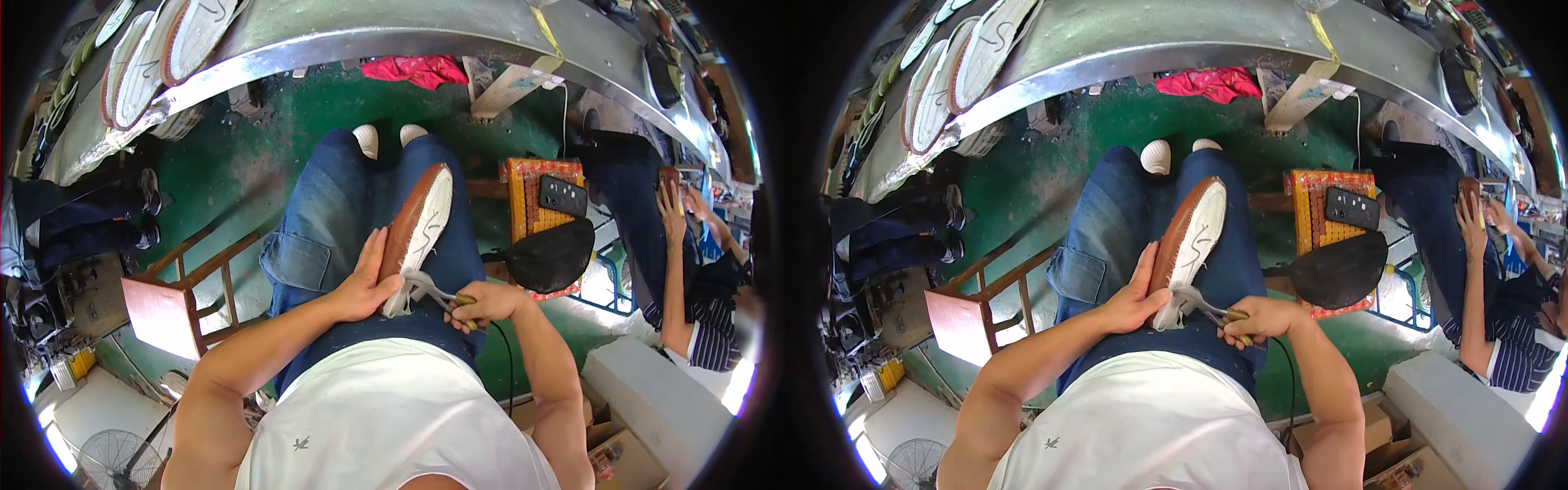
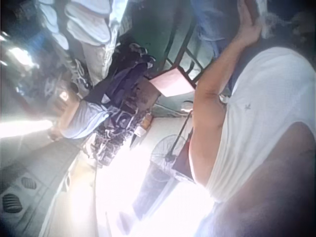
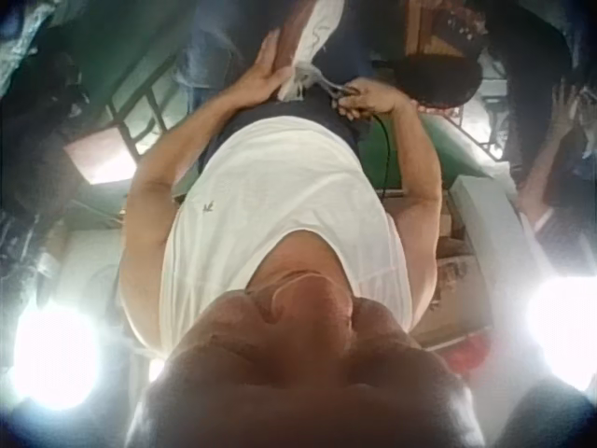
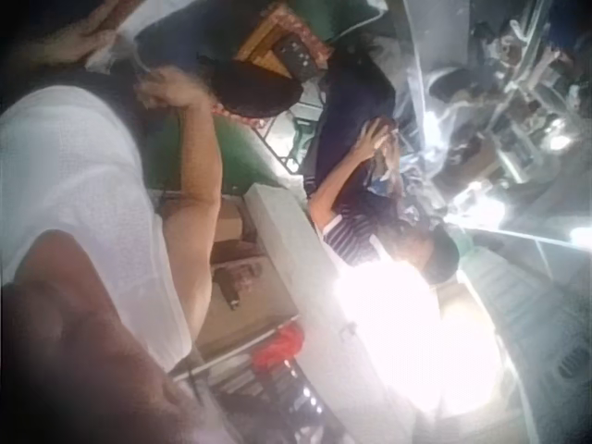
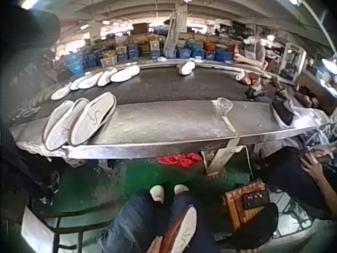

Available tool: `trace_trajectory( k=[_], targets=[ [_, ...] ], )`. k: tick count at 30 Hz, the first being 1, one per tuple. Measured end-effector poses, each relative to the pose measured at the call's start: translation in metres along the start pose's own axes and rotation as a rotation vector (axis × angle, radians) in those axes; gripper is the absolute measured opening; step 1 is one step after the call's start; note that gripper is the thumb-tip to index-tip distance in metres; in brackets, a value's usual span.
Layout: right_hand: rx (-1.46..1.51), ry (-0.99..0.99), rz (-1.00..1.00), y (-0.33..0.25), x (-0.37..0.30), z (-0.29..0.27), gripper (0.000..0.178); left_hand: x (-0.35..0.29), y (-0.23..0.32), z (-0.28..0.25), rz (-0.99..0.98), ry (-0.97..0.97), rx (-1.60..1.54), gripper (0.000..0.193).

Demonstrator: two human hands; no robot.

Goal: Pulling and securing shoe uppers to a last using industrial pincers.

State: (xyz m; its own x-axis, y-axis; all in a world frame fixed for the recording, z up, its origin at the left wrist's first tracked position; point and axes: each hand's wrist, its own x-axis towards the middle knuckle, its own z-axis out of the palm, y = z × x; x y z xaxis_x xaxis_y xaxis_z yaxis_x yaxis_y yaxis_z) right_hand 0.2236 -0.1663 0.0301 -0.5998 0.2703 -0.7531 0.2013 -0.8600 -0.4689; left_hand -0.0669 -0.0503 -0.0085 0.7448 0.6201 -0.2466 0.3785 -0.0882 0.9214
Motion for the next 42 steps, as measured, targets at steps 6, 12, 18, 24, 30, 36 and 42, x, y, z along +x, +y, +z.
trace_trajectory(
  k=[6, 12, 18, 24, 30, 36, 42],
  targets=[
    [-0.111, 0.328, -0.075, -0.032, -0.034, 0.026, 0.031, -0.004, 0.002, 0.003, -0.24, -0.056, -0.365, 0.087],
    [-0.714, 0.846, -0.388, -0.052, 0.016, 0.049, 0.034, 0.0, 0.017, -0.01, -0.29, -0.07, -0.133, 0.095],
    [-0.753, 0.777, -0.379, -0.051, 0.012, 0.066, 0.033, -0.004, 0.021, -0.026, -0.154, -0.116, -0.198, 0.103],
    [-0.048, 0.793, -0.607, -0.006, 0.012, 0.046, 0.044, 0.0, 0.053, -0.083, -0.268, -0.191, -0.927, 0.09],
    [0.142, 0.702, -0.555, 0.021, 0.039, 0.008, 0.05, 0.057, 0.169, -0.181, -0.008, -0.055, -0.954, 0.089],
    [0.329, 0.569, -0.531, -0.014, 0.024, -0.025, 0.051, 0.303, 0.264, -0.315, -0.011, 0.126, -0.497, 0.059],
    [0.405, 0.557, -0.514, -0.025, 0.028, -0.056, 0.06, 0.469, 0.227, -0.374, 0.309, 0.599, 1.465, 0.067]
  ],
)
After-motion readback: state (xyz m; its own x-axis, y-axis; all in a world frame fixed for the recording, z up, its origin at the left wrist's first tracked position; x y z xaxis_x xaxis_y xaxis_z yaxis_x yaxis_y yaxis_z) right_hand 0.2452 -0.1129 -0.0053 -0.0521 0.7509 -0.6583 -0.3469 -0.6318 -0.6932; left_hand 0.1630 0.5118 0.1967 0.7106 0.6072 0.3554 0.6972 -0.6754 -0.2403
